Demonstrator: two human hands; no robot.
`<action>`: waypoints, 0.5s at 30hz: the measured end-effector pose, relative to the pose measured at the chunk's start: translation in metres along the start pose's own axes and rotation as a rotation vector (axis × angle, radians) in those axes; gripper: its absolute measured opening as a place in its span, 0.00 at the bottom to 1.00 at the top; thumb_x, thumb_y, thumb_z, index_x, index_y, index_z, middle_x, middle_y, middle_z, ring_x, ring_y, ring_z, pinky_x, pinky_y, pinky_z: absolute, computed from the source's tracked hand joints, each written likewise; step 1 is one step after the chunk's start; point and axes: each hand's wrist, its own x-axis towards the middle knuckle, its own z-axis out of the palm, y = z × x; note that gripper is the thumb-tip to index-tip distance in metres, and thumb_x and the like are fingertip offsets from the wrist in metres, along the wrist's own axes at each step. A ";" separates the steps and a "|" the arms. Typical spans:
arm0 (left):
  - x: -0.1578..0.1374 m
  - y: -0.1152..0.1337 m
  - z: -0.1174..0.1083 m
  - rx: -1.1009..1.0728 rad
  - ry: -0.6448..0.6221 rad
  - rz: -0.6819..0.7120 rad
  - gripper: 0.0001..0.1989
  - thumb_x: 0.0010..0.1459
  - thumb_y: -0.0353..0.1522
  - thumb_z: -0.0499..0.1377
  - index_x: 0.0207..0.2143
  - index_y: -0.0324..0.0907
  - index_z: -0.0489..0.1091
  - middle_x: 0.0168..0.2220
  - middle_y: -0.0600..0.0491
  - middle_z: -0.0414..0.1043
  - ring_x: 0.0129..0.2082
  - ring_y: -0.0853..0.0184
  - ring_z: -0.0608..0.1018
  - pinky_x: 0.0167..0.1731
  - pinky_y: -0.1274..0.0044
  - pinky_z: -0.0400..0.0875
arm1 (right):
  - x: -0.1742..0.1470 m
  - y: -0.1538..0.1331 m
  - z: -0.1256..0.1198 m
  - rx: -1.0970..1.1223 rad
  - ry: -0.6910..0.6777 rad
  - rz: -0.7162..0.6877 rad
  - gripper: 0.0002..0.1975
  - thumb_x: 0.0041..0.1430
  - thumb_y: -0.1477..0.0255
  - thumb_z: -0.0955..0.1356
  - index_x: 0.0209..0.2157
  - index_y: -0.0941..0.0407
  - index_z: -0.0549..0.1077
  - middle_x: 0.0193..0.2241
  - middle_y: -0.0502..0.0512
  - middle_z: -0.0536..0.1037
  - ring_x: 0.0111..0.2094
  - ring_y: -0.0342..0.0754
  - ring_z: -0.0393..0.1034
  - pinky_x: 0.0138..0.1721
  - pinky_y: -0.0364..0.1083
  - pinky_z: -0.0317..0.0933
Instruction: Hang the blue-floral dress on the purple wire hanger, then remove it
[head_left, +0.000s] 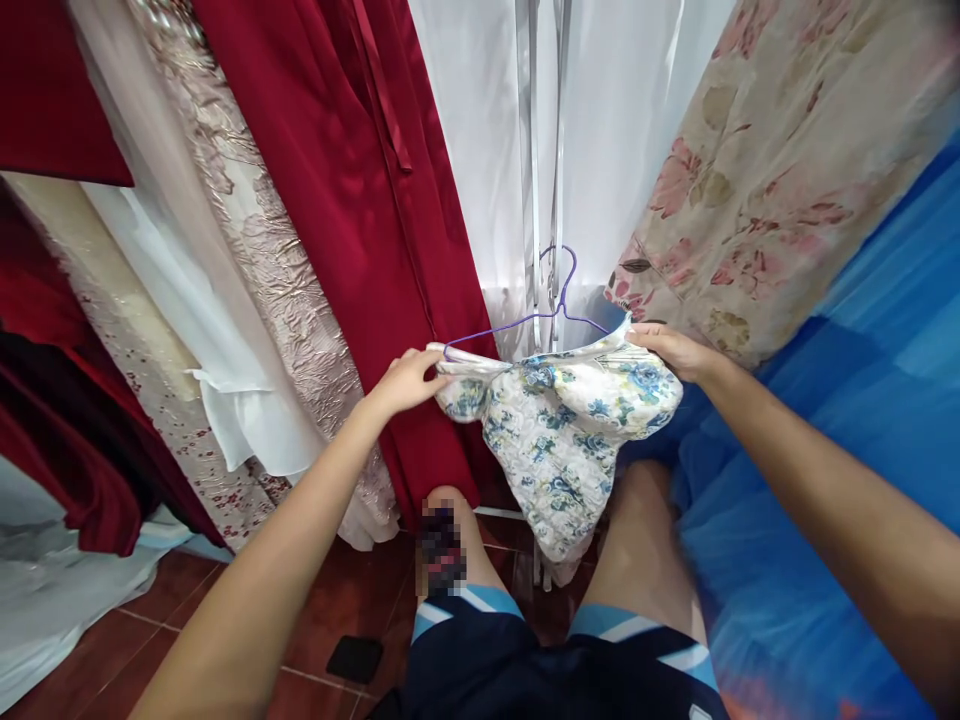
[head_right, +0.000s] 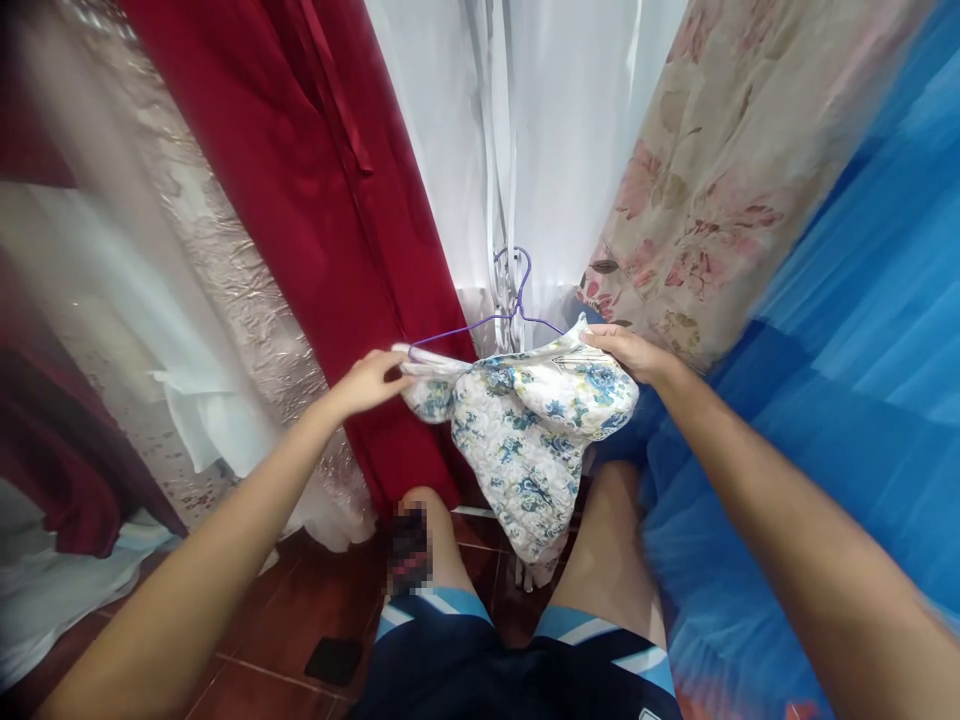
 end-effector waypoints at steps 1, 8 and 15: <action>0.008 0.005 -0.007 -0.004 0.041 0.026 0.08 0.55 0.36 0.61 0.37 0.44 0.72 0.39 0.49 0.74 0.41 0.56 0.70 0.43 0.70 0.61 | 0.001 0.001 0.000 0.009 0.009 0.000 0.16 0.46 0.62 0.77 0.33 0.57 0.78 0.27 0.58 0.82 0.26 0.51 0.77 0.29 0.48 0.70; 0.044 0.067 -0.004 -0.394 0.155 0.197 0.13 0.52 0.27 0.59 0.42 0.42 0.67 0.44 0.51 0.73 0.40 0.64 0.74 0.42 0.75 0.67 | 0.000 0.013 0.002 -0.040 0.110 0.037 0.17 0.53 0.57 0.74 0.34 0.57 0.78 0.29 0.59 0.82 0.28 0.53 0.77 0.31 0.50 0.70; 0.035 0.074 0.023 -0.336 0.422 0.068 0.12 0.57 0.32 0.63 0.44 0.41 0.71 0.45 0.49 0.73 0.34 0.68 0.73 0.40 0.74 0.69 | -0.042 0.062 -0.002 -0.416 0.536 -0.498 0.17 0.60 0.54 0.68 0.37 0.53 0.78 0.35 0.54 0.80 0.39 0.51 0.74 0.41 0.47 0.66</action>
